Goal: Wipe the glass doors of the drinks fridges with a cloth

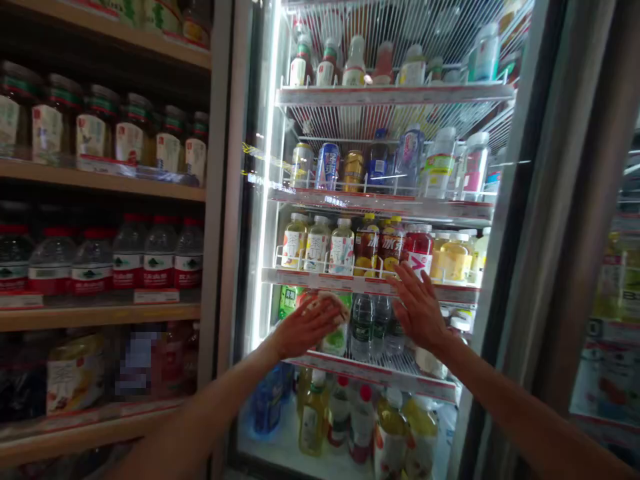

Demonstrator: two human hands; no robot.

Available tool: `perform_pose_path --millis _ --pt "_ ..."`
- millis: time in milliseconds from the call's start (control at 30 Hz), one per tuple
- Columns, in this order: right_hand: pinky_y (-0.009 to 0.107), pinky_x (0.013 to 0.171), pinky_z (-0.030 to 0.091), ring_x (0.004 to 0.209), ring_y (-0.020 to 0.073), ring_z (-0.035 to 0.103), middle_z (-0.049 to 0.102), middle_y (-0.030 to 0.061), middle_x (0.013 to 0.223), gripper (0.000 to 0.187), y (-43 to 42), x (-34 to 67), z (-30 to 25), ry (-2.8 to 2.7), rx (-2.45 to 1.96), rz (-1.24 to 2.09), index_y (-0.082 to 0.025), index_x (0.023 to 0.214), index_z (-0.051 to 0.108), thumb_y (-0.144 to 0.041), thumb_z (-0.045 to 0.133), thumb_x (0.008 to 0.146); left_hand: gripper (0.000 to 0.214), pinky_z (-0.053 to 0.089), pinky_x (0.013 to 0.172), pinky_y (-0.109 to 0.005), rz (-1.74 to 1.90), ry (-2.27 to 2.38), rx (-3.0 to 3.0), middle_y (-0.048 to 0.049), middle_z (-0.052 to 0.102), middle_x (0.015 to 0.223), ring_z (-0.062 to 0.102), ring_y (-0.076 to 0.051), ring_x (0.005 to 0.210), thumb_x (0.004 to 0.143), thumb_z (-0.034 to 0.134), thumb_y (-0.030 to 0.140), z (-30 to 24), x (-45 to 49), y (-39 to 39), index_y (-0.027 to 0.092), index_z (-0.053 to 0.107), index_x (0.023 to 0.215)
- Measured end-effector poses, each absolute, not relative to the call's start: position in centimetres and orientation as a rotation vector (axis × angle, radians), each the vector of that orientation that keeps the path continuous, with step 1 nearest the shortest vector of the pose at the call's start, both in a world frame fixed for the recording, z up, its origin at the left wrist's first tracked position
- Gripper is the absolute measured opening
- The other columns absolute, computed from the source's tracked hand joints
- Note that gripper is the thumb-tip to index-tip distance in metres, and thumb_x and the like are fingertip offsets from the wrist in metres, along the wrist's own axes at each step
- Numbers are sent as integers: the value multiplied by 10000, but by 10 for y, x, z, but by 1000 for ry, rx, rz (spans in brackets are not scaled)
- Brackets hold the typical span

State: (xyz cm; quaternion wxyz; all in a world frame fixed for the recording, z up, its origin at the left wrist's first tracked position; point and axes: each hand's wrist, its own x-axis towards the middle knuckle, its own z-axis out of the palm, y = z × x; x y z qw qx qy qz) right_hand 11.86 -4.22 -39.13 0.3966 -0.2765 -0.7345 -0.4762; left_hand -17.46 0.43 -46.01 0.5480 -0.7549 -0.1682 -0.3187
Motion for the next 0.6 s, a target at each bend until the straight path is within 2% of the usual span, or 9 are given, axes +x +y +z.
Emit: perform_pose_path --millis 133,200,333,500,600 --pt "489 1123 198 1376 217 240 299 50 1478 584 -45 118 -393 -1858 -693 -1207 -271 1438 193 -229 390 890 470 196 1113 -510 -1157 -858 -1533 -133 317 1460 125 -248 1397 873 431 189 -465 -197 11 188 395 1342" --pt "491 1120 204 1374 220 245 317 59 1469 569 -45 117 -396 -1884 -688 -1206 -264 1433 212 -235 386 892 452 194 1119 -497 -1096 -818 -1613 -114 336 1454 149 -247 1394 864 456 203 -482 -202 10 212 434 1315" --pt "493 1116 209 1375 218 243 346 70 1453 552 -47 116 -401 -1910 -700 -1201 -256 1425 231 -234 381 894 378 155 1139 -453 -735 -513 -1873 -17 455 1389 257 -180 1368 851 504 250 -515 -203 3 306 513 1225" --pt "486 1122 199 1375 212 243 312 61 1471 568 -52 123 -402 -1832 -680 -1176 -257 1425 234 -199 390 882 327 189 1106 -517 -1061 -813 -1684 -133 493 1341 143 -262 1396 849 502 217 -515 -193 2 190 564 1169" --pt "488 1121 198 1373 217 248 313 64 1470 568 -55 136 -409 -1843 -710 -1186 -253 1426 235 -209 388 881 348 171 1125 -478 -944 -591 -1814 -56 458 1385 128 -239 1402 855 494 256 -513 -169 0 237 545 1198"
